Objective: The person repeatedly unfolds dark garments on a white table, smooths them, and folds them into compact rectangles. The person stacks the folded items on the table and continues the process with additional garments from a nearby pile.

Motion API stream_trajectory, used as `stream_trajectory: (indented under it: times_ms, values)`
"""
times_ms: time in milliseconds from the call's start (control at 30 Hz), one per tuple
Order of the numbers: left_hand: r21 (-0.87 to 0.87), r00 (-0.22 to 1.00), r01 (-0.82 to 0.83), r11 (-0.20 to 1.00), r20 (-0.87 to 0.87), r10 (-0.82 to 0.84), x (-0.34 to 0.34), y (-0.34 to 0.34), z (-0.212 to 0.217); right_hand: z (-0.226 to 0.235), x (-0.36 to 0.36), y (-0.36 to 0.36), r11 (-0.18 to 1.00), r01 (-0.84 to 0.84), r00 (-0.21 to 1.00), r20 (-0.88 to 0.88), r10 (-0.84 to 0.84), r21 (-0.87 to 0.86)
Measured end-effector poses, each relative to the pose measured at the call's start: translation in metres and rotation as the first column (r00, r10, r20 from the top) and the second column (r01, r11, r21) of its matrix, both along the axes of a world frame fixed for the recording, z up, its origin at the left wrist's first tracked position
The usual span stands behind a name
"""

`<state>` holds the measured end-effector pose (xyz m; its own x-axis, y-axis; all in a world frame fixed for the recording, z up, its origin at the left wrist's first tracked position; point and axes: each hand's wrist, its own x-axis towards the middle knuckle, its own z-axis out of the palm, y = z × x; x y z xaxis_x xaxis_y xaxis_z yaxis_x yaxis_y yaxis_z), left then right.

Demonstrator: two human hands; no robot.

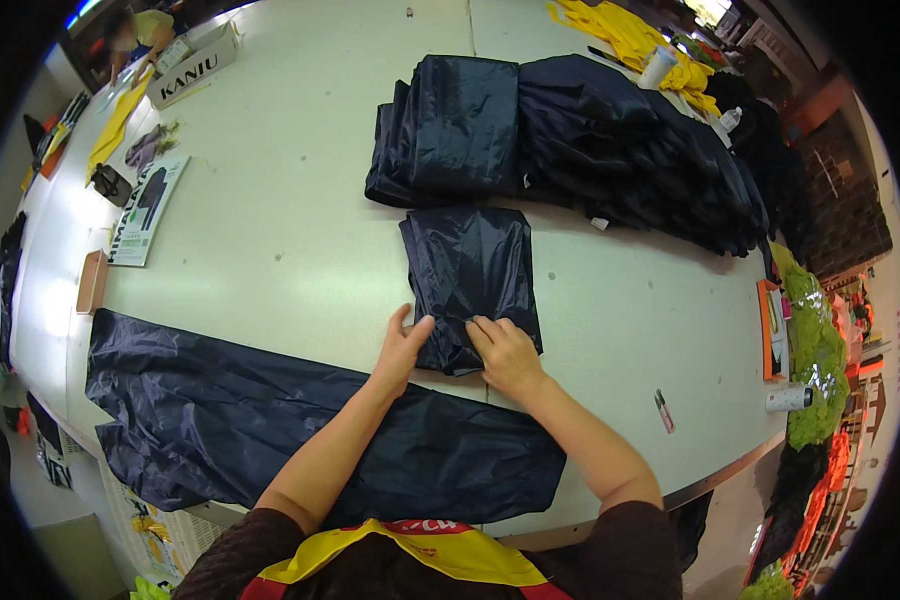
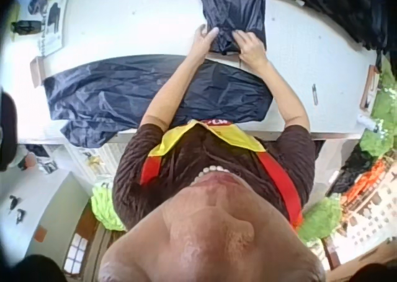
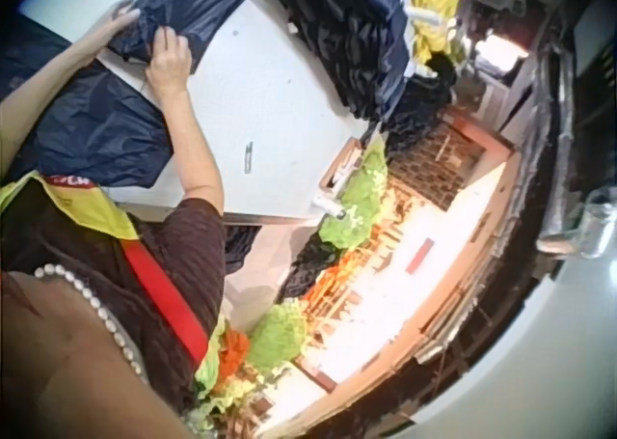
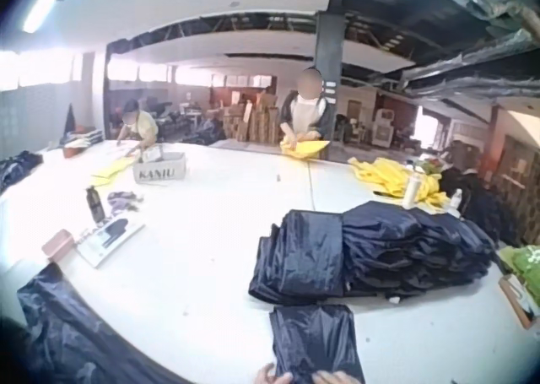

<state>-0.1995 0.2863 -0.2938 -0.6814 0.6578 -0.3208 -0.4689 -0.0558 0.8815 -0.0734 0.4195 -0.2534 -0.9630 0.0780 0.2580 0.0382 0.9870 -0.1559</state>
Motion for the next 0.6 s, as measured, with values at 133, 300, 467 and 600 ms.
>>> stream_trajectory:
  times_ms: [133, 300, 467, 600]
  values:
    - [-0.13, 0.966, 0.128, 0.983, -0.208, -0.153, 0.0, 0.002, 0.006, 0.007, -0.014, -0.014, 0.973, 0.048, 0.999, -0.003, -0.05, -0.225]
    - [-0.083, 0.962, 0.269, 0.96, 0.082, -0.262, -0.023, 0.003, 0.012, 0.03, -0.007, 0.03, 0.896, -0.216, 0.965, 0.051, 0.255, -0.388]
    - [0.119, 0.981, 0.174, 0.978, 0.067, -0.183, -0.002, -0.015, 0.066, 0.038, -0.014, 0.041, 0.674, 0.134, 0.987, 0.16, -0.024, -0.726]
    - [0.304, 0.95, 0.303, 0.903, -0.167, -0.263, -0.02, -0.019, 0.138, 0.095, -0.034, 0.041, 0.717, -0.052, 0.998, -0.051, 0.023, -0.695]
